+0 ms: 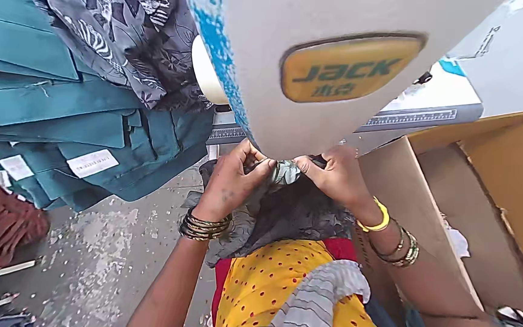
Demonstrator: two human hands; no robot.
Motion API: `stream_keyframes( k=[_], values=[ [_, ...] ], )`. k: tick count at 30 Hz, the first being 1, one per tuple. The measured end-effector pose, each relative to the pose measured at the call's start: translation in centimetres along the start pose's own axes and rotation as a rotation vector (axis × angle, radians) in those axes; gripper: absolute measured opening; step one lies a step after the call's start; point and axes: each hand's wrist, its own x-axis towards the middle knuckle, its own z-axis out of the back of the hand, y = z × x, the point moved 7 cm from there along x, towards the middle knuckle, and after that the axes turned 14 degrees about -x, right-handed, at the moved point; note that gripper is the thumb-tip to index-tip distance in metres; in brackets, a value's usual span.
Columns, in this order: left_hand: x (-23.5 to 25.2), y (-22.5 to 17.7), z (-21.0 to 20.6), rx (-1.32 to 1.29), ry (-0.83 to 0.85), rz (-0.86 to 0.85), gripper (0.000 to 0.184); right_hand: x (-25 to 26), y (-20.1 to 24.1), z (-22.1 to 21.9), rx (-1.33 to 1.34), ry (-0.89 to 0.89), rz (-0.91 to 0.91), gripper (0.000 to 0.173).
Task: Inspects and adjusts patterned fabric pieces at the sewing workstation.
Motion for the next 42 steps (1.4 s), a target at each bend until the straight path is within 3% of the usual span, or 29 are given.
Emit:
stream_keyframes(
  k=[4, 8, 18, 24, 42],
  values=[
    [0.2, 0.1, -0.4, -0.338, 0.0, 0.051, 0.028, 0.5, -1.1, -0.8, 0.1, 0.11, -0.098, 0.012],
    [0.5, -0.6, 0.1, -0.346, -0.066, 0.004, 0.031, 0.9, -1.2, -0.9, 0.158, 0.139, -0.202, 0.014],
    [0.8, -0.7, 0.2, -0.393, -0.048, 0.013, 0.034, 0.9, -1.7, -1.4, 0.285, 0.151, -0.382, 0.015],
    [0.8, -0.6, 0.2, -0.38, -0.057, 0.03, 0.032, 0.6, -1.7, -1.6, 0.36, 0.154, -0.406, 0.011],
    [1.0, 0.1, 0.2, -0.453, -0.058, 0.007, 0.028, 0.6, -1.9, -2.3, 0.472, 0.128, -0.38, 0.022]
  ],
)
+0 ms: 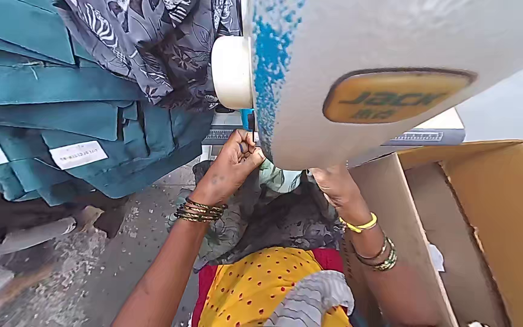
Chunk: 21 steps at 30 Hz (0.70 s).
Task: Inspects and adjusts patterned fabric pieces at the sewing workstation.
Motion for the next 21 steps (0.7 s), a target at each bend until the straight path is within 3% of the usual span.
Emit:
stream_keyframes(
  k=[18, 21],
  values=[
    [0.27, 0.39, 0.07, -0.013, -0.012, -0.019, 0.031, 0.14, 0.34, 0.11, 0.051, -0.007, -0.046, 0.025],
    [0.24, 0.72, 0.28, 0.068, -0.03, -0.026, 0.025, 0.04, 0.32, 0.05, 0.042, -0.012, -0.092, 0.025]
  ],
)
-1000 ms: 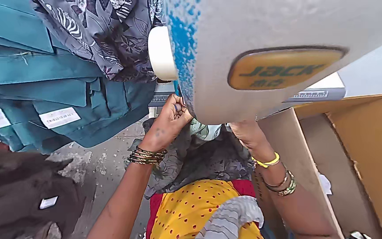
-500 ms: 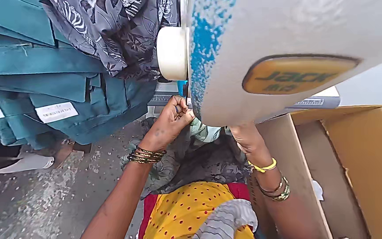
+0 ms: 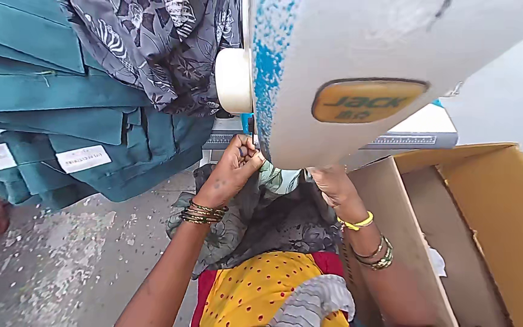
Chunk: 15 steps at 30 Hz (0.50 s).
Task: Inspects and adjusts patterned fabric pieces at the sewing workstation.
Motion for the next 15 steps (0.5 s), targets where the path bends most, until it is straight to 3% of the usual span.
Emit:
stream_keyframes(
  k=[4, 7, 9, 11, 15],
  values=[
    [-2.5, 0.9, -0.2, 0.269, 0.108, -0.022, 0.022, -1.6, -1.0, 0.0, 0.004, 0.199, 0.059, 0.011],
    [-6.7, 2.1, 0.0, 0.311, 0.368, -0.024, 0.03, -5.4, -1.8, -0.7, -0.151, 0.592, 0.189, 0.017],
    [-8.4, 4.6, 1.0, 0.414, 0.469, 0.001, 0.033, -6.4, -3.2, -0.4, -0.419, 0.701, 0.207, 0.026],
    [-9.2, 7.0, 1.4, 0.524, 0.502, 0.048, 0.035, -4.3, -4.1, 2.5, -0.672, 0.495, 0.156, 0.028],
    [-9.2, 8.0, 1.0, 0.557, 0.442, 0.089, 0.033, 1.2, -2.3, 10.9, -0.934, -0.156, 0.135, 0.022]
  ],
)
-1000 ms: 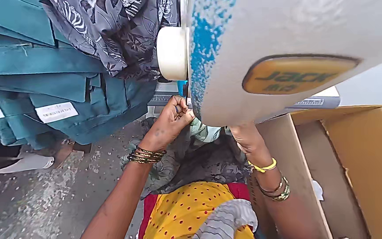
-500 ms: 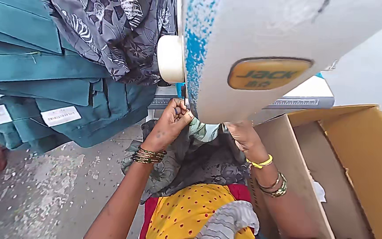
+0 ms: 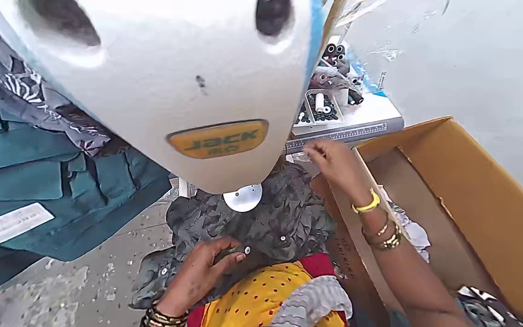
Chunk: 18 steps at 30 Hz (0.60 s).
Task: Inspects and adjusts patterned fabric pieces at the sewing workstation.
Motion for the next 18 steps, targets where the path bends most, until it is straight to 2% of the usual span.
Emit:
stream_keyframes(
  k=[3, 7, 11, 14, 18],
  values=[
    [0.5, -0.2, 0.0, -0.008, -0.044, 0.008, 0.031, 2.3, -0.4, 1.7, -0.12, -0.253, 0.034, 0.017],
    [0.8, -0.3, -0.3, -0.016, -0.045, 0.047, 0.03, 4.2, 2.0, 0.0, -0.184, -0.274, 0.226, 0.023],
    [0.7, -0.2, -0.2, -0.014, -0.048, 0.064, 0.031, 5.0, 3.1, -1.2, -0.287, -0.285, 0.295, 0.021],
    [0.5, 0.1, 0.0, -0.024, -0.06, 0.077, 0.031, 4.7, 2.5, -0.9, -0.187, -0.349, 0.315, 0.014],
    [0.4, -0.2, -0.2, -0.08, -0.037, 0.104, 0.028, 3.4, 1.9, 0.3, 0.104, -0.381, 0.272, 0.01]
  ],
)
